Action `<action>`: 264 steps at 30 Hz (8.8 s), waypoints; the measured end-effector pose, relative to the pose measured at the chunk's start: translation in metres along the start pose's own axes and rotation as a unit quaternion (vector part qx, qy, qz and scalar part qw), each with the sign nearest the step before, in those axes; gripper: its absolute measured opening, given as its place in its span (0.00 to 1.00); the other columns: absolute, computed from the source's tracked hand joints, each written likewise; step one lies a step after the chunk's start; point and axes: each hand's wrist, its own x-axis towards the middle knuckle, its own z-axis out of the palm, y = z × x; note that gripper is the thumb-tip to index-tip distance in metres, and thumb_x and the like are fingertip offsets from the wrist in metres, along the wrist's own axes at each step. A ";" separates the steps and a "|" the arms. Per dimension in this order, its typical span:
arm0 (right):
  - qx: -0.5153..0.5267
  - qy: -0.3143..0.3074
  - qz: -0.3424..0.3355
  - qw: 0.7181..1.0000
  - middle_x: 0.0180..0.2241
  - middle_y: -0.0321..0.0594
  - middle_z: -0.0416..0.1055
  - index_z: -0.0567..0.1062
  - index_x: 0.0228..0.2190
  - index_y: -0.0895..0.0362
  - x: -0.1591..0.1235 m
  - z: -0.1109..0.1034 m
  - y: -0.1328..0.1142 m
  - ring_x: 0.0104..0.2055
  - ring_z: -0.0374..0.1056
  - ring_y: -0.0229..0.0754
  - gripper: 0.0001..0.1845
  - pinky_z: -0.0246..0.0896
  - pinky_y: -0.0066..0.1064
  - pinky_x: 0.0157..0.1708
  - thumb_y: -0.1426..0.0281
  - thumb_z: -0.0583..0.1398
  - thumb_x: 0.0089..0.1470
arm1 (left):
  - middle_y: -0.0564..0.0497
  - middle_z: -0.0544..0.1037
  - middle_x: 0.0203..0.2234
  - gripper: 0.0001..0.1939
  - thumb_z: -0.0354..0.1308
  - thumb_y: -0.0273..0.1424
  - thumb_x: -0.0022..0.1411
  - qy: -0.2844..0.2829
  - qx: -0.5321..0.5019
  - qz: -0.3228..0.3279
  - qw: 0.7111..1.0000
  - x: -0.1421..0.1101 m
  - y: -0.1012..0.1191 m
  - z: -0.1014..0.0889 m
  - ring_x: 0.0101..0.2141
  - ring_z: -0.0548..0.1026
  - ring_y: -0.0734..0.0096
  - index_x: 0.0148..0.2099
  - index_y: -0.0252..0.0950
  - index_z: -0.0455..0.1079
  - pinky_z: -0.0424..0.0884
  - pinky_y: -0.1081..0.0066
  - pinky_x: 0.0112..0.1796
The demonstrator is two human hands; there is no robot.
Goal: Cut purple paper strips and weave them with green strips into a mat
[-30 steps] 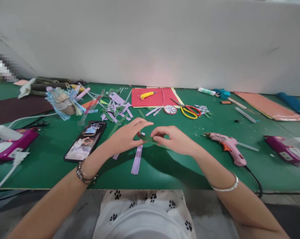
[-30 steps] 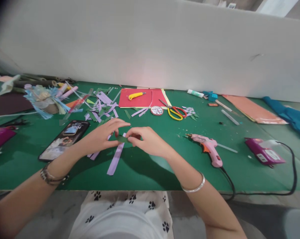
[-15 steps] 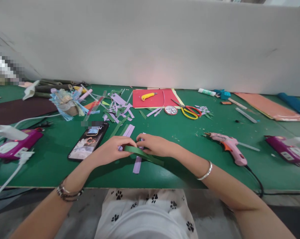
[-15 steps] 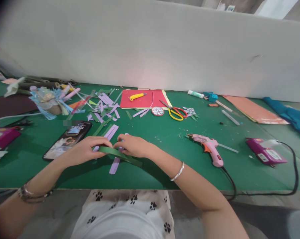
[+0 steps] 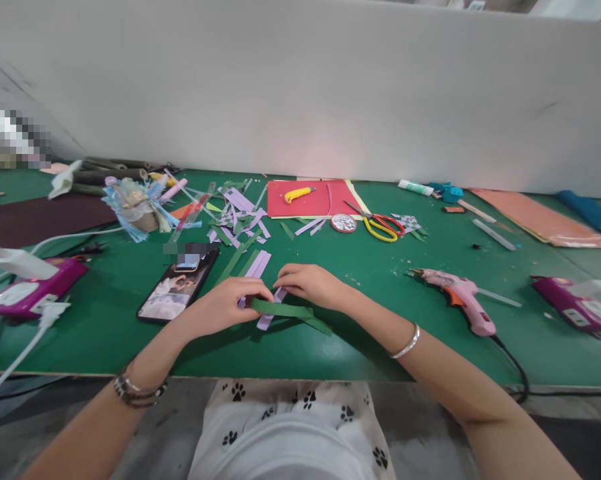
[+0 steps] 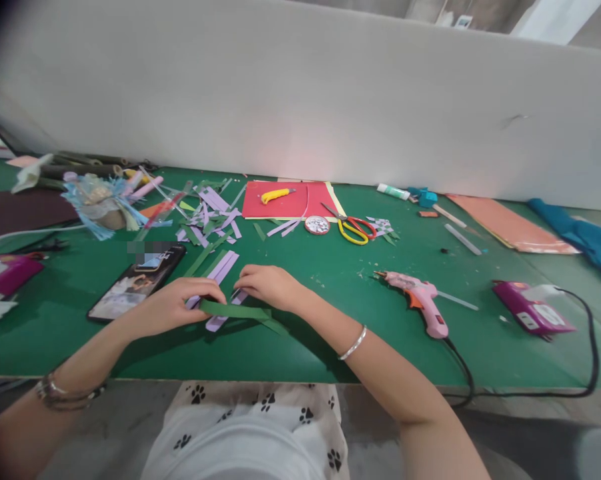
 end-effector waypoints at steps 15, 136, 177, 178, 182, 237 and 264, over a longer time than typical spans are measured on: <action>0.267 0.148 0.162 0.938 0.23 0.34 0.67 0.73 0.28 0.60 -0.005 -0.003 0.002 0.23 0.61 0.31 0.10 0.57 0.23 0.26 0.73 0.52 0.52 | 0.50 0.71 0.30 0.13 0.45 0.30 0.55 -0.046 0.021 0.020 0.999 0.013 -0.005 0.019 0.31 0.69 0.71 0.37 0.36 0.70 0.64 0.73 0.34; -0.014 0.068 0.227 0.971 0.31 0.37 0.65 0.70 0.24 0.59 -0.023 0.000 0.011 0.38 0.61 0.39 0.08 0.41 0.32 0.35 0.69 0.55 0.52 | 0.45 0.70 0.37 0.16 0.48 0.34 0.60 0.087 0.289 0.030 0.953 0.038 -0.021 0.047 0.39 0.69 0.63 0.48 0.33 0.66 0.66 0.68 0.37; -0.086 0.104 0.163 0.977 0.36 0.44 0.67 0.70 0.34 0.61 -0.026 0.006 0.007 0.39 0.60 0.43 0.08 0.56 0.32 0.39 0.69 0.55 0.52 | 0.45 0.58 0.58 0.25 0.46 0.40 0.60 -0.088 0.308 0.150 0.936 0.022 -0.033 0.027 0.53 0.59 0.56 0.58 0.38 0.57 0.57 0.57 0.51; -0.095 0.105 0.168 0.976 0.38 0.45 0.67 0.70 0.36 0.62 -0.027 0.006 0.004 0.41 0.60 0.44 0.11 0.56 0.33 0.40 0.68 0.56 0.52 | 0.45 0.57 0.58 0.25 0.46 0.39 0.60 -0.091 0.306 0.148 0.936 0.022 -0.033 0.027 0.54 0.59 0.55 0.58 0.38 0.56 0.56 0.57 0.52; -0.149 0.053 0.209 0.965 0.41 0.48 0.66 0.70 0.39 0.63 -0.029 0.004 -0.007 0.43 0.60 0.49 0.15 0.58 0.37 0.38 0.66 0.58 0.50 | 0.42 0.55 0.58 0.27 0.51 0.35 0.56 -0.104 0.305 0.152 0.934 0.020 -0.033 0.026 0.55 0.56 0.52 0.58 0.39 0.56 0.56 0.54 0.52; -0.161 0.048 0.067 0.983 0.37 0.44 0.69 0.73 0.40 0.57 -0.023 0.011 0.006 0.37 0.61 0.41 0.13 0.54 0.31 0.35 0.72 0.51 0.56 | 0.55 0.71 0.28 0.27 0.50 0.36 0.54 0.022 0.041 -0.165 0.985 0.007 0.017 0.048 0.24 0.70 0.73 0.56 0.35 0.52 0.62 0.74 0.25; -0.141 0.059 0.096 0.984 0.39 0.45 0.67 0.70 0.43 0.58 -0.022 0.014 0.004 0.38 0.60 0.41 0.16 0.58 0.32 0.38 0.77 0.50 0.53 | 0.44 0.71 0.39 0.15 0.46 0.23 0.58 -0.076 0.366 0.107 0.921 -0.019 0.016 0.045 0.37 0.70 0.62 0.48 0.33 0.63 0.65 0.67 0.34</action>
